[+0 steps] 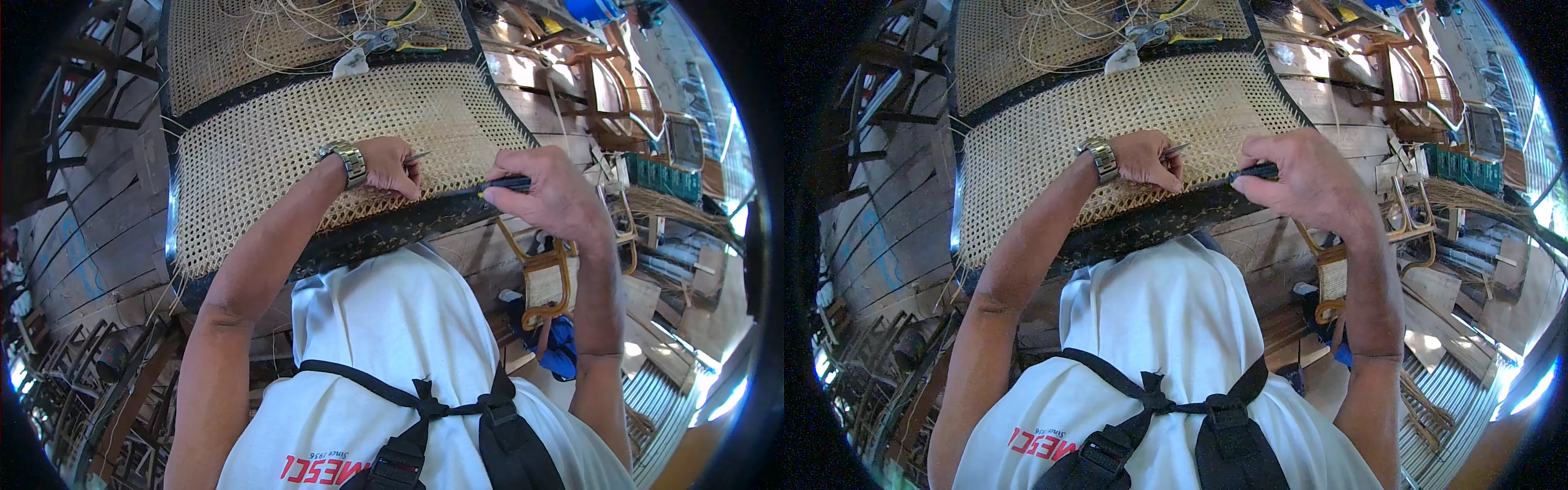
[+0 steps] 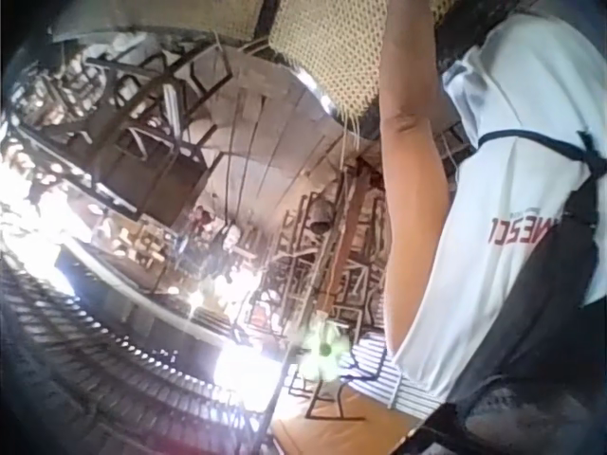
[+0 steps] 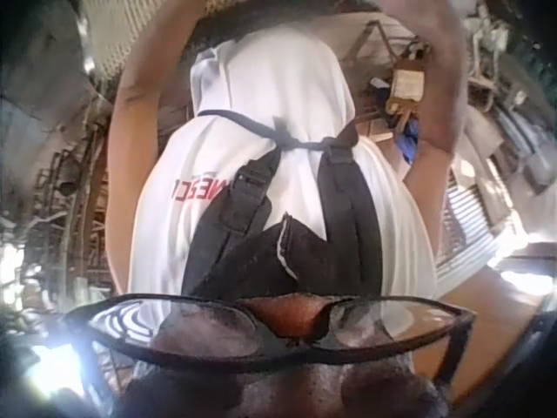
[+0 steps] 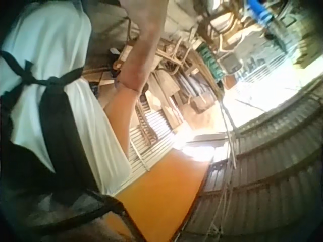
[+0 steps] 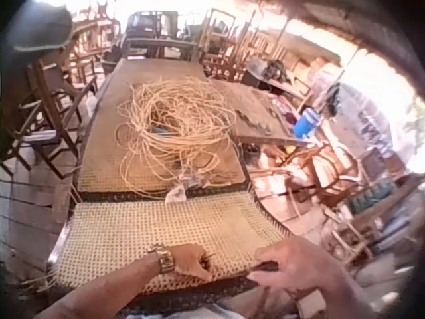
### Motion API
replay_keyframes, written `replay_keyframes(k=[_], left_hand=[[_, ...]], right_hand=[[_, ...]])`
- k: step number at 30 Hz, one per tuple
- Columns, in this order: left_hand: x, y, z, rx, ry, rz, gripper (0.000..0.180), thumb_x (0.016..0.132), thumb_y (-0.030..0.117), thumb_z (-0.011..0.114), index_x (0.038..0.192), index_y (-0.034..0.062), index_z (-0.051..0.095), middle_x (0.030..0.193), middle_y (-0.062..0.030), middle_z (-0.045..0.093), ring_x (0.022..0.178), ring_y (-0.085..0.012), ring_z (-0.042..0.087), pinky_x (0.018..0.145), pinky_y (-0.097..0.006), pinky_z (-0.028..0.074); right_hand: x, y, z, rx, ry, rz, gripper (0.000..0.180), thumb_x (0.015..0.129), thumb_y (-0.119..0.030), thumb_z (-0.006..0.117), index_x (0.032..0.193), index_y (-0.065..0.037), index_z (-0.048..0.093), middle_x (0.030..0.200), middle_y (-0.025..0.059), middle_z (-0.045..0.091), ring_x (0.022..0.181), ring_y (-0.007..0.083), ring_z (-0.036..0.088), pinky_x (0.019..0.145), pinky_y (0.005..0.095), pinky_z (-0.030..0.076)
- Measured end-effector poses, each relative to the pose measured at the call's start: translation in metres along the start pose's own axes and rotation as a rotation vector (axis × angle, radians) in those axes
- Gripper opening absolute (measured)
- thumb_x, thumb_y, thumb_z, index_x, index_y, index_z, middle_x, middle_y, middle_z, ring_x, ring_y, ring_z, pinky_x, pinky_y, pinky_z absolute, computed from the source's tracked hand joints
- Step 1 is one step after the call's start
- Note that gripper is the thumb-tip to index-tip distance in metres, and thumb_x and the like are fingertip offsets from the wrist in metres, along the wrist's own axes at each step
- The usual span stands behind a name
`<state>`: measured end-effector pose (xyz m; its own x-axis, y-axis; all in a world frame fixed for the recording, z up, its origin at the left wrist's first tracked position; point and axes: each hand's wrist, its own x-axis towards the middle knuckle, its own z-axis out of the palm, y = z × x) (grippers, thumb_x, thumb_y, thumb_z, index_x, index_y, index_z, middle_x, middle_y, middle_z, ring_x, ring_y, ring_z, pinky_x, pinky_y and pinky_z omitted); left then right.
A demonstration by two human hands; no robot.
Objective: The recorder is weaving a rattan chair seat using strips of material and various hand tools.
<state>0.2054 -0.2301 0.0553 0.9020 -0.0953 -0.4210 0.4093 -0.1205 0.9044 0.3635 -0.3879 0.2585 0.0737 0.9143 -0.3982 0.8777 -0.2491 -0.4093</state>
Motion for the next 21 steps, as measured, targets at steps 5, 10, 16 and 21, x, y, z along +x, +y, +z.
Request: replay_keyframes(k=[5, 10, 16, 21], left_hand=[[-0.003, -0.002, -0.006, -0.049, -0.064, 0.072, 0.022, 0.075, 0.022, 0.083, 0.088, 0.0065, 0.075, 0.076, -0.0001, 0.071, 0.067, -0.0084, 0.063, 0.062, -0.028, 0.050], [-0.004, 0.002, 0.000, 0.002, -0.006, -0.007, 0.022, 0.072, 0.020, 0.083, 0.087, 0.0071, 0.074, 0.075, 0.0008, 0.070, 0.067, -0.0086, 0.062, 0.062, -0.028, 0.050], [0.000, 0.007, 0.005, 0.128, 0.030, -0.053, 0.020, 0.069, 0.018, 0.079, 0.084, 0.0065, 0.071, 0.073, 0.0001, 0.069, 0.066, -0.0106, 0.061, 0.060, -0.030, 0.049], [-0.001, -0.004, 0.006, 0.085, 0.017, 0.006, 0.022, 0.068, 0.022, 0.078, 0.080, 0.0062, 0.071, 0.068, -0.0007, 0.066, 0.063, -0.0111, 0.056, 0.056, -0.032, 0.045]], right_hand=[[-0.002, 0.022, 0.020, 0.193, -0.030, 0.031, 0.024, 0.081, -0.023, 0.073, 0.091, -0.001, 0.071, 0.074, 0.0161, 0.069, 0.061, 0.0249, 0.065, 0.064, 0.0358, 0.051], [0.001, 0.028, 0.029, 0.286, -0.049, 0.097, 0.023, 0.082, -0.021, 0.073, 0.091, 0.000, 0.071, 0.074, 0.0123, 0.068, 0.064, 0.0174, 0.063, 0.064, 0.0325, 0.050], [0.008, 0.019, 0.026, 0.129, -0.037, 0.046, 0.021, 0.082, -0.021, 0.071, 0.090, -0.001, 0.072, 0.074, 0.0138, 0.068, 0.069, 0.0238, 0.067, 0.067, 0.0360, 0.052], [0.020, -0.045, 0.051, -0.301, -0.026, -0.082, 0.015, 0.081, -0.016, 0.066, 0.088, -0.006, 0.074, 0.078, 0.0172, 0.071, 0.075, 0.0316, 0.072, 0.070, 0.0428, 0.057]])
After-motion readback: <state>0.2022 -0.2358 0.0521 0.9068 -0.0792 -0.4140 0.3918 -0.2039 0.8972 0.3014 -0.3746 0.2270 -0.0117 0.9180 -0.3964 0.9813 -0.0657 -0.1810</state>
